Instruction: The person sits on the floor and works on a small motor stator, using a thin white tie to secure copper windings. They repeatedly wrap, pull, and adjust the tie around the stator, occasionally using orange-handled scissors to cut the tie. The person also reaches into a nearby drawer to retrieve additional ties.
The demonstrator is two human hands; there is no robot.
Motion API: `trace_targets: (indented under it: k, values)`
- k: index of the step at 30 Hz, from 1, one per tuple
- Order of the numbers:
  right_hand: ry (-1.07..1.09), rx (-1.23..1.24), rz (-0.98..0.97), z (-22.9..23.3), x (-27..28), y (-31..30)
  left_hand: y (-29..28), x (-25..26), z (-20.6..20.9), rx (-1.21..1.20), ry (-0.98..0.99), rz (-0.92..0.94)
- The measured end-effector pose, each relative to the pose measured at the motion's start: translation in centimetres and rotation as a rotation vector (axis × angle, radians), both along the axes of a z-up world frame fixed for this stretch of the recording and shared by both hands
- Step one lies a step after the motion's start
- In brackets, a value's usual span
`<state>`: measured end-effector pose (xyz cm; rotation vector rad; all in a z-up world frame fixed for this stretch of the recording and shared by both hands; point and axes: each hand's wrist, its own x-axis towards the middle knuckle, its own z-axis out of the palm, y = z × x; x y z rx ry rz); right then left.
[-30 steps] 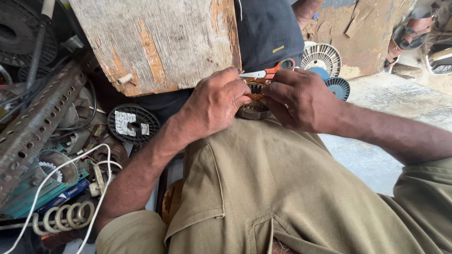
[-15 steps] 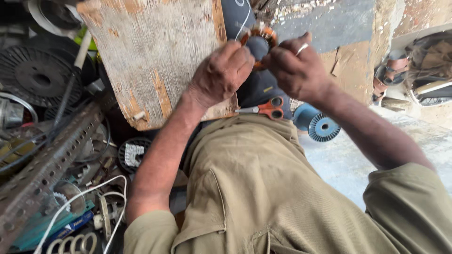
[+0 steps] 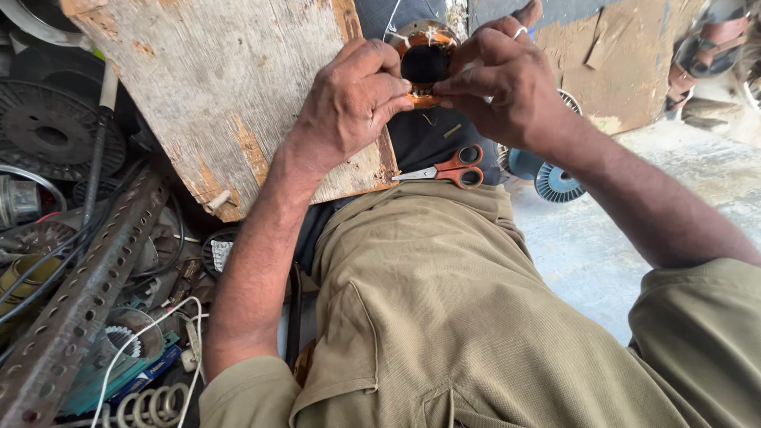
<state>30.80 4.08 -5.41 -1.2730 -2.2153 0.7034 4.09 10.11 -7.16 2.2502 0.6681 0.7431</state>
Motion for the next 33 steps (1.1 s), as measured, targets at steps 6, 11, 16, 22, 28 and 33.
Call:
trace_targets:
  k: [6,11,16,22,28,33]
  values:
    - [-0.036,0.174,0.012,-1.9,-0.2,-0.5,-0.4,0.6,-1.4,0.169,0.065,0.052]
    - [0.008,0.226,0.053,-2.1,0.9,0.2,1.6,0.5,-1.7,-0.164,-0.016,0.004]
    - [-0.021,0.242,0.083,-2.5,0.8,-0.1,2.5,-0.5,-2.5,-0.080,-0.019,-0.028]
    - [-0.015,0.229,0.068,-1.2,-0.2,0.0,2.7,-0.2,-1.2,-0.029,0.058,-0.072]
    - [-0.047,0.205,0.003,-0.2,-0.4,-0.4,-0.9,-2.7,0.2,-0.423,0.011,0.195]
    - [0.023,0.103,-0.042,0.9,-1.0,-0.2,-5.0,-1.1,0.6,-0.052,0.216,0.242]
